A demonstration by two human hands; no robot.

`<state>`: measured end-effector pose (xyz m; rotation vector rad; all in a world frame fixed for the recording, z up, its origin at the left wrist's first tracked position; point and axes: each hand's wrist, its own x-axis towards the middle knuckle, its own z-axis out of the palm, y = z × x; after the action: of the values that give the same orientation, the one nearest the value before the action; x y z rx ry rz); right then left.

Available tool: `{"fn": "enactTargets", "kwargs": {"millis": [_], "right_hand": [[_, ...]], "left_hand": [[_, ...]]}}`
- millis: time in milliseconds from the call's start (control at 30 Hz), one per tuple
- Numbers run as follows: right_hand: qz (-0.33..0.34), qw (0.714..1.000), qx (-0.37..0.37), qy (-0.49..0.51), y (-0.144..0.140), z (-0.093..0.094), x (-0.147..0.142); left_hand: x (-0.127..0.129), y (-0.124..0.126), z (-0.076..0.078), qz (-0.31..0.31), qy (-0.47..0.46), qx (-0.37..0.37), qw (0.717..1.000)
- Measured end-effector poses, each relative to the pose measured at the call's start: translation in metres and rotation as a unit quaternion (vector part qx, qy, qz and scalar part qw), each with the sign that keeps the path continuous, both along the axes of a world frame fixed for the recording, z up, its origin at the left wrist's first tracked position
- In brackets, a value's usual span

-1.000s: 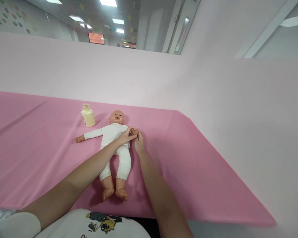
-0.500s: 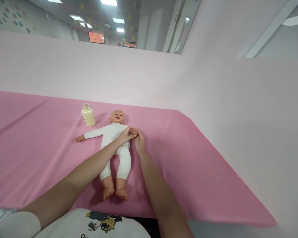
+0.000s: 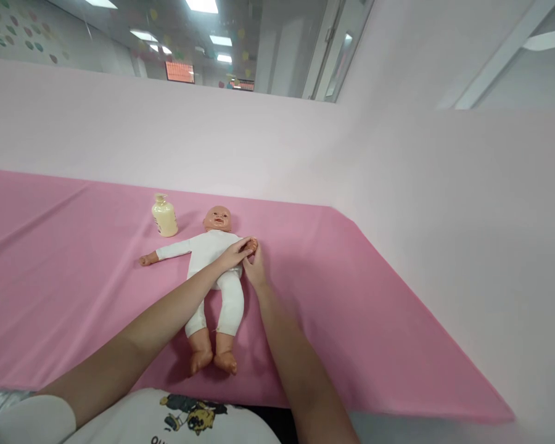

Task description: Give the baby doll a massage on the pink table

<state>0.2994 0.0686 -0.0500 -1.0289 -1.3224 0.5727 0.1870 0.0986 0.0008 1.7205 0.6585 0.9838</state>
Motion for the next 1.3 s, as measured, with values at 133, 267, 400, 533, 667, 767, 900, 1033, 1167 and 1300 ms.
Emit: {"fn": "enactTargets", "kwargs": {"millis": [133, 267, 400, 533, 667, 767, 900, 1033, 1167, 1300], "right_hand": [[0.012, 1.000, -0.016, 0.023, -0.003, 0.004, -0.001], [0.002, 0.999, -0.031, 0.037, -0.009, 0.014, -0.002], [-0.015, 0.998, -0.032, 0.049, -0.010, 0.018, -0.001], [-0.039, 0.998, -0.030, 0.050, -0.008, 0.015, 0.000], [0.010, 0.998, -0.028, 0.049, -0.008, 0.014, 0.000], [0.028, 0.999, -0.013, 0.024, -0.010, 0.016, -0.003], [0.022, 1.000, 0.008, 0.004, -0.011, 0.018, -0.007], [0.016, 1.000, 0.006, 0.000, -0.011, 0.017, -0.009], [0.006, 1.000, -0.006, 0.001, -0.010, 0.014, -0.010], [-0.041, 0.999, 0.017, 0.004, -0.010, 0.011, -0.012]], "left_hand": [[0.000, 0.000, -0.001, -0.003, -0.016, 0.001, 1.000], [-0.001, -0.002, 0.000, -0.005, -0.012, 0.016, 1.000], [-0.001, -0.004, 0.002, -0.010, -0.013, 0.009, 1.000], [-0.001, -0.006, 0.005, -0.008, -0.013, 0.005, 1.000], [-0.002, -0.009, 0.009, 0.008, 0.006, -0.001, 1.000], [-0.003, -0.009, 0.010, 0.013, -0.002, -0.011, 1.000], [-0.002, -0.007, 0.008, 0.006, -0.014, 0.003, 1.000], [-0.002, -0.006, 0.007, 0.010, -0.026, 0.013, 1.000], [-0.002, -0.005, 0.007, 0.006, -0.024, 0.009, 1.000], [-0.002, -0.004, 0.008, 0.008, -0.027, 0.006, 1.000]]}}
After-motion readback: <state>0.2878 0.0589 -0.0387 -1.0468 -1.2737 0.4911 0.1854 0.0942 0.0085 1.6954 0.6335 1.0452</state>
